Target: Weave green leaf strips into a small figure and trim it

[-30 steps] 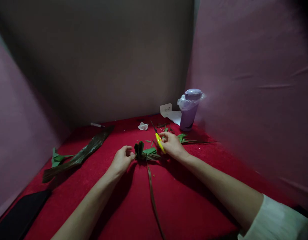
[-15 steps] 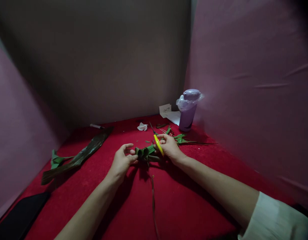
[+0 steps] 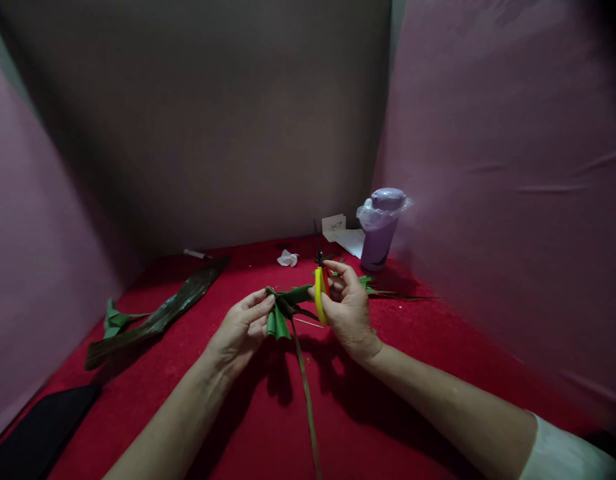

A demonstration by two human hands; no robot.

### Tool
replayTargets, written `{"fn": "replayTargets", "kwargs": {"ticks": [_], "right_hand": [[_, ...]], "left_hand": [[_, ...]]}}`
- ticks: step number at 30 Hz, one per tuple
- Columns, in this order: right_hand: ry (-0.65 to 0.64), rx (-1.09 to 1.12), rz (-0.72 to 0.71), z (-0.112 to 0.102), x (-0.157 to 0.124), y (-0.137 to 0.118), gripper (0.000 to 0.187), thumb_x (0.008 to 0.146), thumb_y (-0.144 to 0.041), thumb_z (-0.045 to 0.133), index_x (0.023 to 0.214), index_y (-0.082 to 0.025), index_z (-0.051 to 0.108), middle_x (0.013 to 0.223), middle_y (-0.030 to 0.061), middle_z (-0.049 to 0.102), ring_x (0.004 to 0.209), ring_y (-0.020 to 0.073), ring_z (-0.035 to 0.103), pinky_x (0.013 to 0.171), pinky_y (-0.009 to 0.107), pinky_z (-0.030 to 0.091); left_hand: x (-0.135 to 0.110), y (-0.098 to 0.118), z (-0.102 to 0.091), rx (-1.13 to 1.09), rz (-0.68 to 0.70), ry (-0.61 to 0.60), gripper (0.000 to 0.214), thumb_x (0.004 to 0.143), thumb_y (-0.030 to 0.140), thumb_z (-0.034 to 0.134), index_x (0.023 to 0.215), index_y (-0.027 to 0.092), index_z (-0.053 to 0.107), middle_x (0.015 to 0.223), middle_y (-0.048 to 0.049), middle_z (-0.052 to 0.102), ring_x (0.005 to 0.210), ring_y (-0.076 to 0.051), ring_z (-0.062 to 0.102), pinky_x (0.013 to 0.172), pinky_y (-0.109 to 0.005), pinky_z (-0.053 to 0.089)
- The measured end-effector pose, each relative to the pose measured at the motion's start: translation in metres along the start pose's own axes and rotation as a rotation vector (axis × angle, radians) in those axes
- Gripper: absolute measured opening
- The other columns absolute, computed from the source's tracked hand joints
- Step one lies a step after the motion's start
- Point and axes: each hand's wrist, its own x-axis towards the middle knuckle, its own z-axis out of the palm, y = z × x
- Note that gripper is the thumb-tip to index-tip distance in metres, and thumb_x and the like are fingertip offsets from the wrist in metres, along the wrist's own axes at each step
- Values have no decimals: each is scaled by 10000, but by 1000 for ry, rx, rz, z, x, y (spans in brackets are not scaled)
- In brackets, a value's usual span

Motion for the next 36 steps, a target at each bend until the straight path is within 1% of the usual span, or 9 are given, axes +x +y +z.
{"fn": "replayTargets", "kwargs": {"ticks": [4,8,12,16,20,24,27,31,36], "right_hand": [[-68,65,58,1,-3,-13,430,725,-254,674,1104,-241,471,778,-11,597,685,153,622,656,295,539],[-127,37,125,-7,-4,-24,465,673,-241,736,1070,-245,496,748,-39,535,650,119,537,594,247,477],[-380,49,303,-17,-7,-30,485,650,-187,745,1074,-250,518,740,-58,482,625,84,450,576,213,408],[-565,85,486,-20,-9,-39,436,668,-231,750,1026,-233,501,715,-65,443,585,67,383,521,193,335],[-701,138,503,-12,-8,-48,517,663,-476,770,1001,-220,475,762,-40,472,620,76,421,544,201,368],[-658,129,479,-5,-8,-40,623,635,-662,701,986,-190,495,691,-54,457,515,56,402,447,179,387],[-642,153,453,-5,-9,-25,637,656,-663,688,1011,-159,525,631,-68,448,420,32,355,356,156,335],[-676,256,457,-12,-14,-10,626,665,-628,710,1015,-131,562,652,-34,508,426,31,394,379,157,324],[-738,326,542,-19,-22,-3,684,604,-606,764,1056,-126,584,656,-19,541,429,29,408,379,149,320]], "left_hand": [[-1,7,-3,2,18,40,231,686,86,726,906,127,669,802,-65,717,651,-136,675,586,-219,543],[-2,26,-11,24,45,69,246,673,86,740,908,127,682,807,-61,727,686,-141,684,603,-203,539],[-8,42,-22,85,67,90,298,671,101,756,960,122,691,932,-86,733,820,-166,689,702,-212,539],[-13,45,-35,113,89,97,335,690,146,755,1018,147,689,993,-85,728,863,-169,681,732,-218,532],[-18,43,-45,123,88,115,348,688,173,764,1027,151,690,955,-81,731,838,-166,678,716,-217,529],[-23,43,-46,119,85,136,363,662,184,785,1013,150,697,936,-74,729,808,-154,671,696,-209,525],[-23,44,-48,115,94,152,360,652,189,792,999,155,704,918,-61,727,797,-142,664,701,-201,520],[-21,46,-53,121,100,150,347,662,193,784,999,168,707,918,-53,726,808,-141,661,735,-211,517],[-23,49,-56,123,175,115,340,675,181,769,1011,184,715,991,-57,725,910,-149,647,814,-208,493]]}}
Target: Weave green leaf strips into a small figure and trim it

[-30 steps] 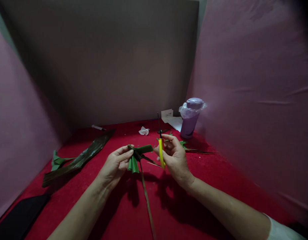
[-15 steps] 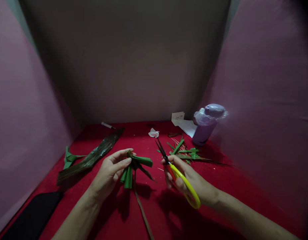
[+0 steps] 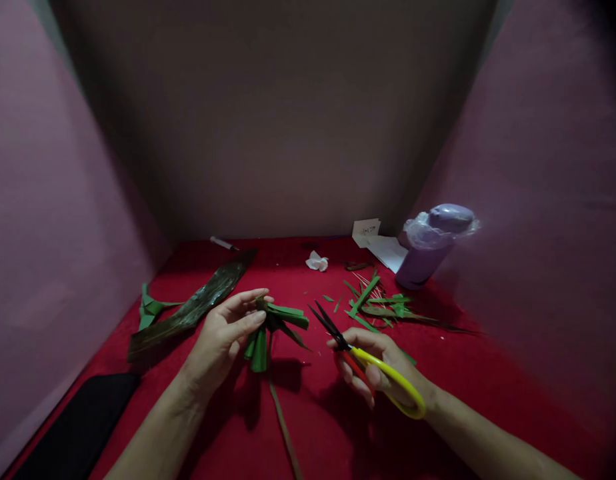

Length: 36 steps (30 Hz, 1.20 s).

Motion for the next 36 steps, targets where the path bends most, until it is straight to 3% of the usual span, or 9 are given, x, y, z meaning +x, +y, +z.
{"fn": "replayTargets", "kwargs": {"ticks": [5,8,14,24,30,36], "right_hand": [[-17,57,88,-2,-3,6,640,561,-502,839,1031,-138,603,679,-6,583,428,26,440,365,129,365],[-22,59,90,-7,-4,8,567,609,-430,839,1038,-138,611,693,6,604,424,22,459,368,119,362],[-61,49,131,-10,-7,6,549,609,-410,843,1024,-122,630,696,17,618,416,20,462,371,120,384],[-86,63,164,-10,-8,6,576,598,-433,839,1032,-116,631,701,25,631,420,19,468,372,106,381],[-132,70,147,-14,-10,10,651,573,-474,836,1068,-117,608,741,38,640,457,23,489,404,106,410],[-141,69,144,-14,-10,12,571,609,-390,843,1052,-120,605,726,19,635,452,25,485,398,111,406]], "left_hand": [[-1,3,-2,-8,57,-34,341,669,157,761,1006,200,727,1036,-59,727,921,-148,646,834,-201,483],[-2,5,-4,-14,83,-26,335,661,147,763,989,213,736,1035,-53,732,919,-147,647,829,-197,485],[-4,10,-4,5,114,-10,340,671,142,751,1003,210,732,1056,-60,726,952,-150,636,845,-191,481],[-4,12,-4,-37,24,28,355,693,135,731,1041,199,708,1094,-73,704,902,-145,640,740,-170,513],[-3,12,-3,-73,-5,40,336,691,145,732,1024,184,715,1043,-74,720,883,-157,656,751,-187,525],[-3,14,-1,-73,-11,40,313,700,148,728,1011,182,722,1011,-69,734,884,-146,663,778,-171,513]]}}
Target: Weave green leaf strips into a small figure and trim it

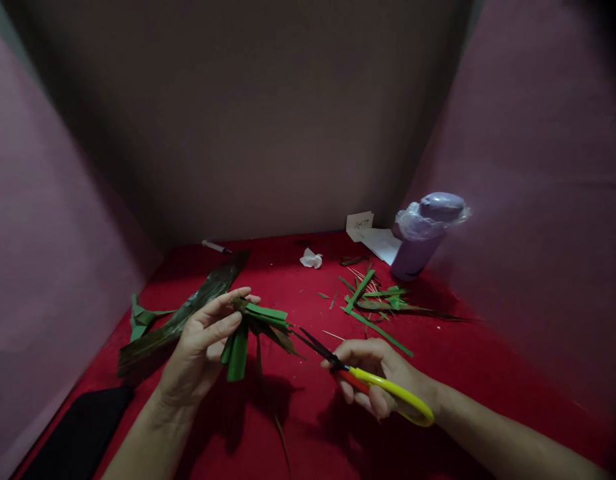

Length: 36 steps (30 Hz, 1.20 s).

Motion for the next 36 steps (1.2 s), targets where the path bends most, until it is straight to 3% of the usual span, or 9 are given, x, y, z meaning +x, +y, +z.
{"fn": "replayTargets", "kwargs": {"ticks": [9,17,29,36], "right_hand": [[10,-33,10,3,0,-2,532,624,-339,839,1043,-122,592,725,14,633,452,17,479,396,106,401],[15,-48,72,13,2,-16,702,548,-578,799,1015,-100,584,688,5,593,442,25,467,375,123,414],[-75,-57,66,2,2,-4,606,696,-586,705,1048,-115,560,723,28,632,418,55,511,358,158,415],[-132,-35,22,5,2,-7,646,699,-653,650,1046,-115,564,730,28,628,404,45,499,349,152,396]], "left_hand": [[-3,1,6,18,-26,4,320,671,144,759,988,172,730,968,-63,747,817,-140,676,716,-158,525],[-6,1,11,65,-60,20,326,640,161,789,961,162,737,905,-67,756,794,-153,686,676,-165,541],[-4,-4,8,116,-94,-14,354,609,189,806,957,174,743,914,-75,753,773,-178,696,700,-224,561],[-5,-3,10,125,-124,-36,367,596,194,810,957,179,745,914,-74,750,758,-185,695,678,-234,563]]}}
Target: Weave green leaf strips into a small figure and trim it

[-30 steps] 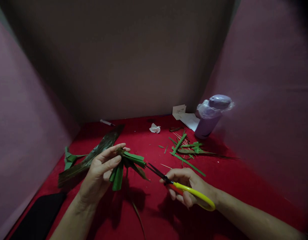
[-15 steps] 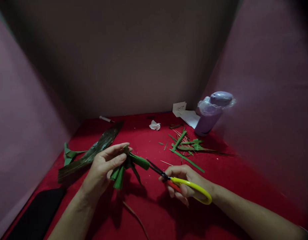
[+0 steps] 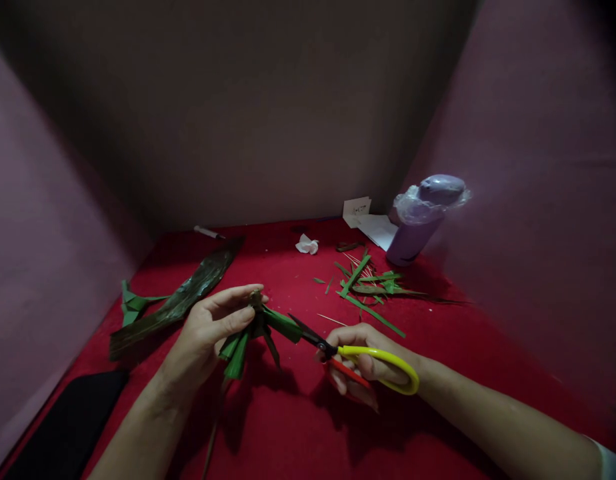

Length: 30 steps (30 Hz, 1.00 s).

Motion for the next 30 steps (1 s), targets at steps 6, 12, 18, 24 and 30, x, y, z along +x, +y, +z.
{"fn": "replayTargets", "kwargs": {"ticks": [6,12,18,24,30], "right_hand": [[30,18,76,-6,-2,10,544,764,-558,665,1076,-121,573,755,45,649,452,62,517,405,170,415],[20,27,82,-6,-2,10,520,770,-539,671,1050,-113,568,744,34,645,423,54,493,384,171,406],[50,82,46,4,1,2,624,652,-610,721,984,-99,584,664,-3,600,363,26,421,319,147,335],[78,105,51,8,0,-2,641,601,-583,776,980,-99,591,636,-18,574,335,4,371,280,118,282],[106,166,74,9,-1,-1,576,606,-516,807,954,-111,590,600,-64,491,351,-14,316,287,95,249]], "left_hand": [[0,-3,-3,10,8,-28,367,617,202,804,978,185,738,932,-70,747,781,-180,693,705,-232,562],[-1,-1,0,23,25,-18,361,608,197,809,963,187,747,922,-66,751,781,-170,693,692,-202,556],[0,-2,0,14,28,-34,342,613,186,807,950,195,751,909,-52,755,763,-150,691,679,-181,555],[-2,0,0,2,38,-37,333,602,185,813,930,193,757,891,-54,755,747,-150,691,668,-182,556],[-2,-2,-1,0,37,-30,358,610,189,810,963,189,748,901,-55,750,747,-150,686,677,-191,558]]}}
